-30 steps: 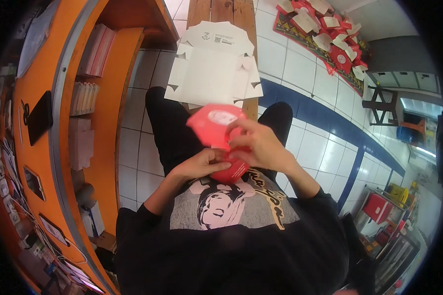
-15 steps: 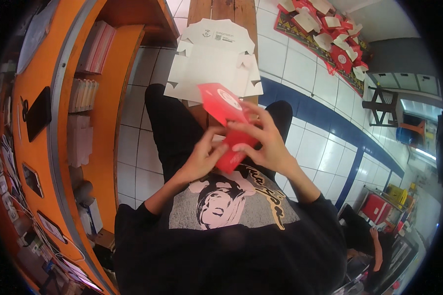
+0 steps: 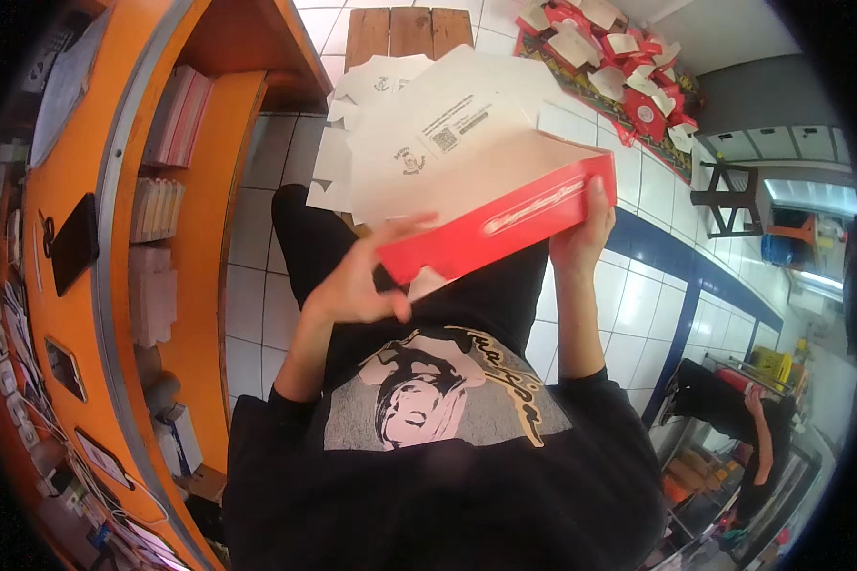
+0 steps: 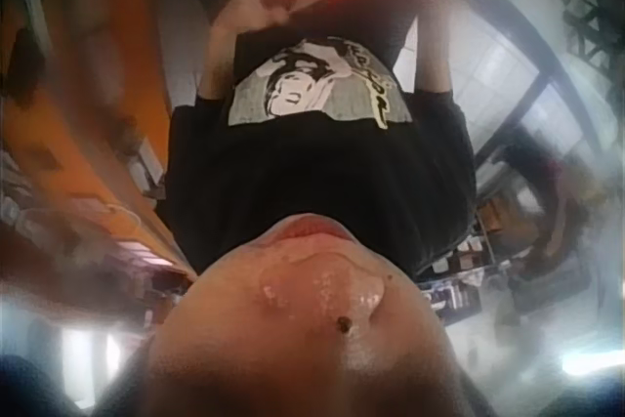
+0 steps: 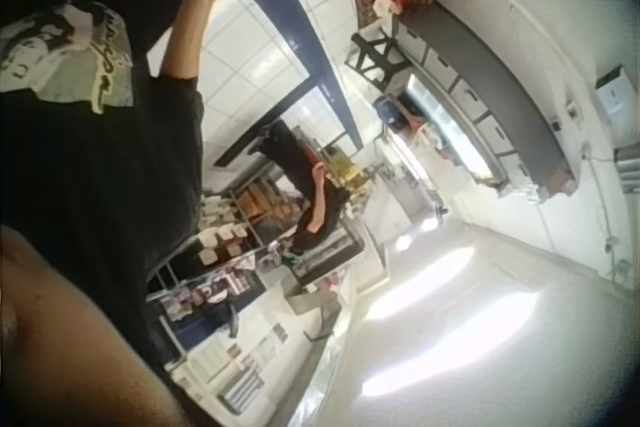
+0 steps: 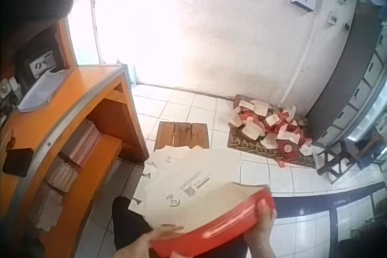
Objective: The person assembles cardboard food boxes by hand on a wooden bench, folding the flaps and interlocking the tabs of white and red boxes one by one.
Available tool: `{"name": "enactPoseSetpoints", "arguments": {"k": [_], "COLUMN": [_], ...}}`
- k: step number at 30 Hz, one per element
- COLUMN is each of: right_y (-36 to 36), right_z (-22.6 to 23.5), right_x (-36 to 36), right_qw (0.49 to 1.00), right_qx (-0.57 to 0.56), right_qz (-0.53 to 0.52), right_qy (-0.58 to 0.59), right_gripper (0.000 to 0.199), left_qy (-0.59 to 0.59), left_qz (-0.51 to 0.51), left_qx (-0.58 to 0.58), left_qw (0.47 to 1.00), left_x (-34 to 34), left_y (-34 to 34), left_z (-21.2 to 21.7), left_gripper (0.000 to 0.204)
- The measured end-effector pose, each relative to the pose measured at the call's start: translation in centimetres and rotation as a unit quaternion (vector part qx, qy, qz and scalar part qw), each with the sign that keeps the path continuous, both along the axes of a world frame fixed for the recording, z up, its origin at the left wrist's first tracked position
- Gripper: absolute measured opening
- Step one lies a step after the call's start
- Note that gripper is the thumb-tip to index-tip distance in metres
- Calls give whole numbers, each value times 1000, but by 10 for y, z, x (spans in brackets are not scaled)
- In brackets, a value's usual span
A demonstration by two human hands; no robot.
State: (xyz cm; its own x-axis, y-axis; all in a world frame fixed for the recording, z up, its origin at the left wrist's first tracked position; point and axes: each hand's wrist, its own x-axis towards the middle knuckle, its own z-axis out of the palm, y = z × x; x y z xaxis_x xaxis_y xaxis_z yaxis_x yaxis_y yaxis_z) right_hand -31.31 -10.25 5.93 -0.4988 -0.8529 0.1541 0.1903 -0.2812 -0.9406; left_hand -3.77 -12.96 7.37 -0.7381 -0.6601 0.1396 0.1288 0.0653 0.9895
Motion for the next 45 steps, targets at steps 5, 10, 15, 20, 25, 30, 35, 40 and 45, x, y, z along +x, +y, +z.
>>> {"name": "enactPoseSetpoints", "arguments": {"k": [5, 10, 15, 20, 25, 30, 35, 40, 45], "right_y": [-12, 7, 21, 25, 33, 32, 27, 22, 32], "right_z": [-22, -24, -9, 1, 22, 35, 39, 48, 48], "right_x": [1, 9, -8, 1, 21, 31, 26, 31, 58], "right_qw": [971, 936, 863, 941, 904, 853, 782, 788, 845], "right_qx": [36, 135, 203, 4, 187, 166, 123, 25, -95], "right_qz": [-2, 8, 399, 339, 206, 188, 421, 298, 116], "right_qy": [-235, 326, 235, 5, 324, 457, 442, 539, 513], "right_gripper": [61, 48, 25, 13, 15, 15, 9, 31, 53], "left_qy": [-164, -195, -191, 0, -20, -83, -56, -22, 122], "left_qz": [62, 26, -114, -230, -280, -217, -209, -115, 170], "left_qx": [-317, -265, -137, 300, 327, 259, 271, 199, 287], "left_qw": [932, 944, 965, 926, 902, 938, 938, 973, 935], "left_x": [-28, -43, -41, -41, -43, -42, -49, -47, -49], "left_y": [21, 27, 13, 5, 11, 13, 19, 5, -12], "left_z": [-11, -20, -44, -84, -94, -78, -62, -38, -5], "left_gripper": [58, 23, 30, 35, 36, 35, 42, 41, 31]}}
